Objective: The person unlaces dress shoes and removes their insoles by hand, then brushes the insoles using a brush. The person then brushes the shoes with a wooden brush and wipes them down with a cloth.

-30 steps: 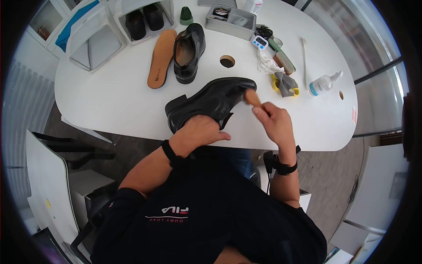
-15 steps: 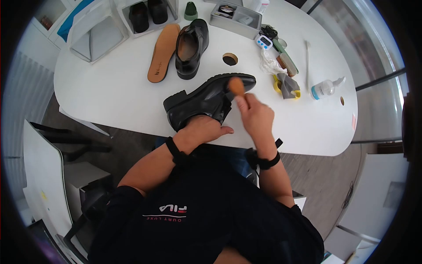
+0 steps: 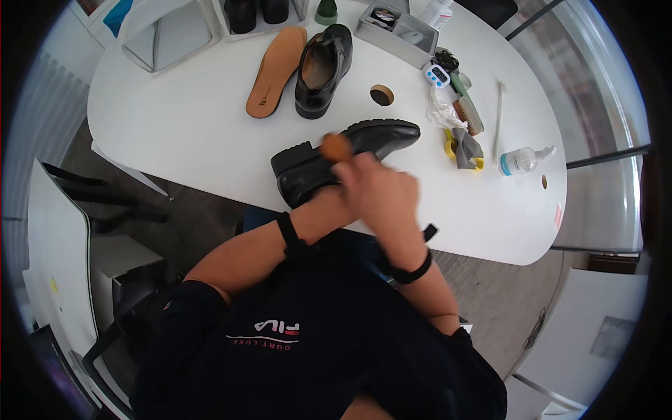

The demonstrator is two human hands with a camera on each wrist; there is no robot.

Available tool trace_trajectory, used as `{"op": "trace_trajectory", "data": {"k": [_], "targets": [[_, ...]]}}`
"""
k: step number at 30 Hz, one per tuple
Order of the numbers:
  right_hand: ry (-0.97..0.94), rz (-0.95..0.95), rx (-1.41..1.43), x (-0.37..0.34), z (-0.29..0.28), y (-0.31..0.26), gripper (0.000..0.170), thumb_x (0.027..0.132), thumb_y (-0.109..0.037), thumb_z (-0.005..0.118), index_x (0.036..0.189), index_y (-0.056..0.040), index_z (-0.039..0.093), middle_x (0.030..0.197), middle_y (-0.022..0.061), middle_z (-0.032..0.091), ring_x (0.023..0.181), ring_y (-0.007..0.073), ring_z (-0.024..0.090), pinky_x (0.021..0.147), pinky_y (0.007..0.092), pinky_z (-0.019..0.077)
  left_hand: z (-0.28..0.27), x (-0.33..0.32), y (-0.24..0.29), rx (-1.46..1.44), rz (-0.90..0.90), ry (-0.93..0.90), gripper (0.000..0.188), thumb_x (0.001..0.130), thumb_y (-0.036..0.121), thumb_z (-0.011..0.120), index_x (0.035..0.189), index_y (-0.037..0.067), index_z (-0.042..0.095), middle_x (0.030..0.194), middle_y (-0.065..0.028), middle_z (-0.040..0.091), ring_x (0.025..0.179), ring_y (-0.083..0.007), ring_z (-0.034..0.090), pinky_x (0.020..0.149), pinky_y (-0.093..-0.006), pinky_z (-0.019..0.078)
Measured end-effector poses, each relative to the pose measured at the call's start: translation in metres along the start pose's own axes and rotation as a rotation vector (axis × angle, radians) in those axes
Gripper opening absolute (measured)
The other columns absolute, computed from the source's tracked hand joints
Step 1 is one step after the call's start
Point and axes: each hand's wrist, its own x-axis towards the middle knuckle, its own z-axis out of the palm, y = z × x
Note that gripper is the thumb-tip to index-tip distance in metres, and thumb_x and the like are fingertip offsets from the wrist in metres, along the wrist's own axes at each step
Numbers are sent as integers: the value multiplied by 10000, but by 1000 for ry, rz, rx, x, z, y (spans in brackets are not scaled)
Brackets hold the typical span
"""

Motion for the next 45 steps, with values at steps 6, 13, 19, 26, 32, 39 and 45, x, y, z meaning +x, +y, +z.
{"op": "trace_trajectory", "data": {"k": [6,13,19,26,32,39,45], "targets": [[-124,-362,89,-14,11,-57,344,958,-422,703,828,-108,650,676,93,694,573,293,702,498,406,531,-21,12,10,24,-114,-87,584,1064,541,513,1051,20,777,828,-182,746,879,-377,750,815,-471,581],[-96,-9,-149,11,-13,-24,356,934,-448,723,819,-119,652,673,74,689,568,279,704,496,406,533,-56,9,34,28,-179,-207,560,1074,513,503,1023,26,776,813,-170,744,820,-365,747,710,-463,581],[-67,-74,-5,1,-3,-15,416,950,-505,692,826,-110,648,679,100,692,604,320,703,500,447,508,-92,6,49,45,-126,-380,543,1083,489,493,1000,32,775,800,-160,742,770,-355,745,620,-456,581],[156,411,-25,8,4,105,472,996,-519,650,823,-81,673,655,154,674,638,405,677,583,501,515,-96,53,65,64,-394,-542,577,1064,506,525,1283,-6,677,951,-207,762,961,-380,741,884,-492,580],[7,695,334,-14,41,145,542,1032,-514,610,889,-3,720,760,250,677,748,430,671,670,472,510,-93,51,61,95,-331,-161,729,964,595,650,1406,18,602,1293,-210,696,1227,-399,641,1082,-470,482],[239,575,487,-12,30,102,459,1016,-470,661,908,-26,709,733,218,676,698,425,665,626,474,504,-109,64,69,166,-288,-75,546,982,458,685,1285,4,674,1216,-214,714,1110,-413,670,972,-478,524],[371,381,163,3,22,97,440,975,-485,698,780,-100,612,598,131,639,564,384,652,506,487,492,-173,97,72,-175,-542,-151,389,1035,336,624,1115,-34,714,1006,-260,731,866,-459,697,787,-494,545]]}}
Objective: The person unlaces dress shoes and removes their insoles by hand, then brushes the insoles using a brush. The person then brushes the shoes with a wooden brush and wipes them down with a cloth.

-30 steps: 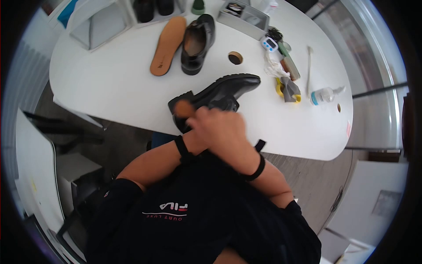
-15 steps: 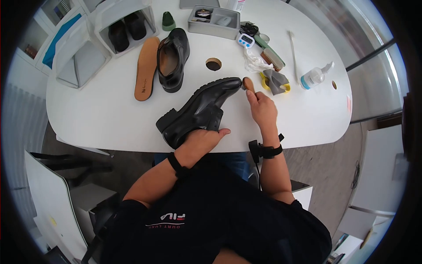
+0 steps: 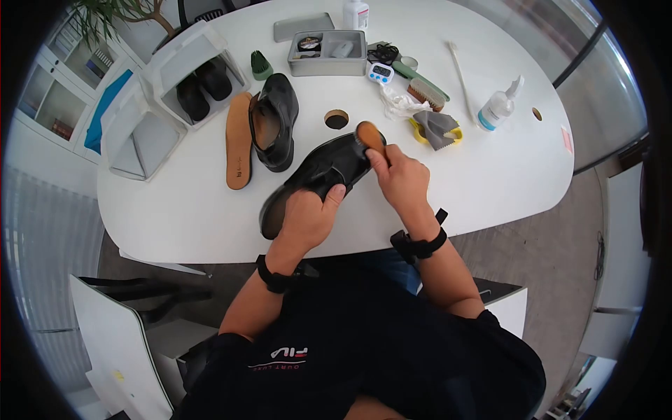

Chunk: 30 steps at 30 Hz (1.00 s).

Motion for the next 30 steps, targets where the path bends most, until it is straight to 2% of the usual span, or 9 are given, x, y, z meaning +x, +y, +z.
{"op": "trace_trajectory", "data": {"k": [2,8,12,15,19,22,24,26,30], "targets": [[-46,-246,53,-8,-9,-18,415,977,-485,689,813,-111,613,611,106,644,561,355,663,508,475,500,-1,-3,2,-157,142,112,350,1049,294,612,1148,-26,712,1005,-243,736,905,-418,704,817,-457,541],[-32,-81,-141,20,-54,-18,448,986,-517,657,813,-106,618,637,107,669,568,336,675,512,461,502,-15,-17,10,-317,204,174,307,1065,246,598,1171,-22,702,991,-195,736,915,-345,698,850,-408,526],[-74,-413,-58,-1,-60,-30,412,974,-482,694,800,-115,622,628,91,656,546,315,662,479,437,484,-17,-19,10,-360,220,218,325,1068,262,601,1175,-30,695,981,-170,736,895,-293,682,841,-386,518],[9,-277,20,6,-69,-33,442,971,-497,693,770,-110,615,634,102,650,543,342,647,486,448,481,-31,-25,20,-452,173,214,393,1084,327,591,1185,-42,685,941,-70,701,856,-158,578,815,-338,495],[68,21,219,24,-69,-21,472,999,-476,678,807,-48,623,648,159,624,579,378,623,532,457,466,-43,-34,22,-439,158,149,418,1092,356,584,1196,-33,696,945,-70,703,851,-151,573,795,-319,481],[-19,163,533,10,-56,-22,469,1027,-427,660,854,7,624,654,207,590,621,397,613,577,455,454,-40,-33,12,-663,29,120,456,1102,373,572,1271,-39,672,1054,-86,718,930,-154,624,842,-318,509],[-23,259,666,-10,-48,-30,450,1026,-422,659,876,2,642,655,205,587,615,389,622,580,450,462,-34,-31,11,-1110,-39,174,490,1110,364,555,1364,-52,607,1220,-115,702,1066,-194,675,947,-347,543],[-118,174,575,-29,-48,-41,395,1003,-392,694,888,-17,648,661,184,618,605,394,636,560,455,471,-39,-28,7,-1431,-191,228,543,1121,384,503,1445,-50,520,1366,-168,649,1216,-299,665,1075,-445,532],[-239,-212,450,-61,-42,-48,392,974,-417,721,827,-63,637,653,140,623,599,369,649,532,453,477,-62,-17,6,-1583,-143,204,562,1129,411,460,1450,-47,514,1395,-189,636,1257,-313,646,1095,-467,523]]}}
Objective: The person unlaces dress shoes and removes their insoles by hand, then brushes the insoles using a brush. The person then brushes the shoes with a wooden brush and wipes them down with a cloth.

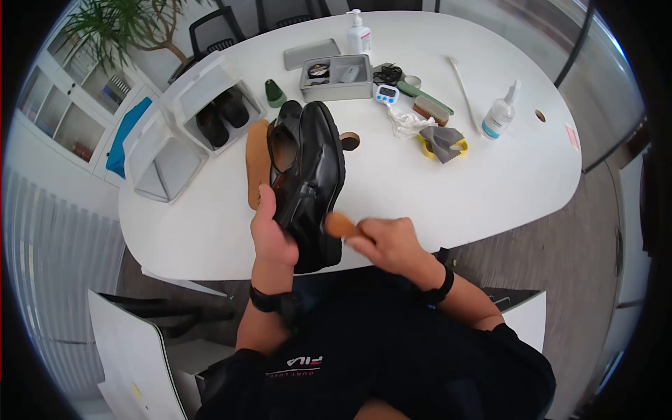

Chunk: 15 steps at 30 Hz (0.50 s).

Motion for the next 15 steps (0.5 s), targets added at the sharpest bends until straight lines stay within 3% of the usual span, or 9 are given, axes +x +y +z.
{"op": "trace_trajectory", "data": {"k": [1,2,5,7,8,10,12,14,15], "targets": [[-92,-144,-51,-1,0,-2,395,963,-427,729,805,-79,630,649,128,619,595,359,650,524,449,477,-4,2,5,-27,-25,-47,567,1133,417,443,1453,-46,511,1403,-192,633,1264,-313,643,1098,-469,521],[-90,-151,-46,1,1,1,395,963,-427,729,805,-79,630,649,128,619,595,359,650,524,449,477,-7,2,8,-23,-17,-47,567,1133,417,443,1453,-46,511,1403,-192,633,1264,-313,643,1098,-469,521],[186,-118,-156,40,-24,9,385,951,-418,741,786,-90,625,646,116,614,567,359,619,507,444,461,-12,-1,8,-97,-134,-164,544,1090,336,575,1465,-50,500,1398,-181,638,1269,-310,641,1104,-463,518],[282,-68,-151,61,-37,7,385,957,-406,742,789,-78,631,643,123,627,561,361,620,507,441,460,-10,-6,1,165,-5,-270,595,994,211,727,1472,-57,496,1390,-164,645,1259,-294,644,1112,-441,506],[317,-36,-147,66,-41,7,387,958,-405,742,793,-72,633,640,125,630,556,360,621,507,439,461,-7,-10,0,174,-14,-277,595,994,211,727,1472,-57,496,1390,-164,645,1259,-294,644,1112,-441,506],[302,10,-118,64,-45,4,395,958,-413,743,800,-66,636,637,128,632,552,359,623,508,440,464,-1,-18,2,204,-25,-218,660,903,110,805,1467,-57,506,1370,-150,656,1241,-274,650,1108,-417,500],[274,45,-87,58,-44,3,404,957,-421,743,808,-61,640,633,131,634,548,357,625,509,441,466,-8,-21,2,211,2,-217,609,917,110,794,1445,-49,535,1337,-140,675,1221,-260,657,1092,-400,506],[207,-86,-154,48,-42,1,426,952,-439,746,806,-54,637,604,124,619,542,356,628,512,447,472,-19,-18,3,310,27,-183,587,911,98,799,1428,-37,557,1313,-132,689,1211,-260,663,1080,-395,514],[214,-85,-160,51,-45,3,406,977,-399,734,842,-26,647,635,175,615,569,404,608,542,455,468,-24,-18,3,311,22,-179,587,911,98,799,1428,-37,557,1313,-132,689,1211,-260,663,1080,-395,514]]}}
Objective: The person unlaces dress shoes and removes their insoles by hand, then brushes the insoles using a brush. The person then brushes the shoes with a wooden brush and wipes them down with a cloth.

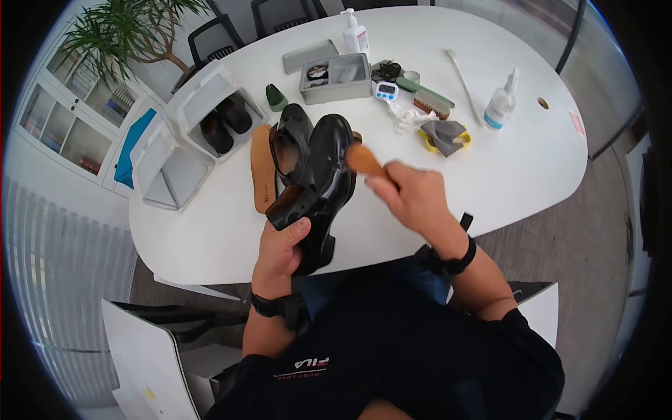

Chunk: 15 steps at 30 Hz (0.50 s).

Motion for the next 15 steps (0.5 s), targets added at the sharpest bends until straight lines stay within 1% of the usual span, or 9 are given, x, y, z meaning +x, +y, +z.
{"op": "trace_trajectory", "data": {"k": [1,3,4,6,7,8,9,11,15], "targets": [[-1,16,3,7,-4,1,406,977,-399,734,842,-26,647,635,175,615,569,404,608,542,455,468,1,-1,2,20,-28,-31,582,905,87,803,1422,-33,564,1309,-128,693,1208,-257,664,1079,-391,513],[58,148,-111,31,-10,9,409,980,-414,724,846,-32,665,644,182,622,589,414,618,552,466,470,5,3,5,46,-65,-74,577,899,77,806,1416,-29,571,1305,-125,696,1205,-254,666,1079,-386,512],[125,105,-100,39,-7,11,436,966,-468,716,796,-75,634,617,148,632,579,397,641,523,474,478,9,5,5,34,-25,-84,549,923,84,780,1419,-26,569,1314,-129,693,1206,-257,668,1079,-398,516],[114,75,-77,36,-9,1,441,969,-473,710,793,-76,633,615,145,632,580,397,642,524,476,477,15,13,6,18,17,-72,522,948,91,754,1422,-23,567,1323,-133,690,1208,-261,669,1079,-409,520],[102,35,-54,35,-7,-6,446,972,-477,703,790,-77,631,612,142,632,580,398,643,525,477,477,19,23,8,-63,26,30,484,985,122,711,1425,-19,565,1337,-140,685,1215,-272,669,1081,-428,522],[16,19,-83,26,-2,-14,441,973,-469,704,779,-81,623,606,141,632,578,391,646,517,476,478,19,29,9,-145,39,141,451,1022,153,668,1428,-15,563,1351,-147,679,1221,-284,668,1082,-447,524],[-57,-1,-97,14,7,-19,436,968,-465,712,772,-88,613,613,137,643,578,381,652,506,475,479,19,36,10,-149,49,169,451,1022,153,668,1428,-15,563,1351,-147,679,1221,-284,668,1082,-447,524],[-204,-13,-41,-11,23,-32,409,958,-439,735,800,-79,622,619,125,617,591,367,646,533,457,478,17,54,17,-327,98,68,445,1071,222,593,1451,-5,543,1382,-164,661,1239,-316,662,1094,-478,519],[-223,-56,45,-39,31,-47,398,947,-441,743,785,-100,617,621,103,618,574,333,652,517,447,474,11,70,25,-335,151,70,477,1078,263,585,1469,-5,524,1393,-173,652,1255,-327,651,1109,-475,509]]}}
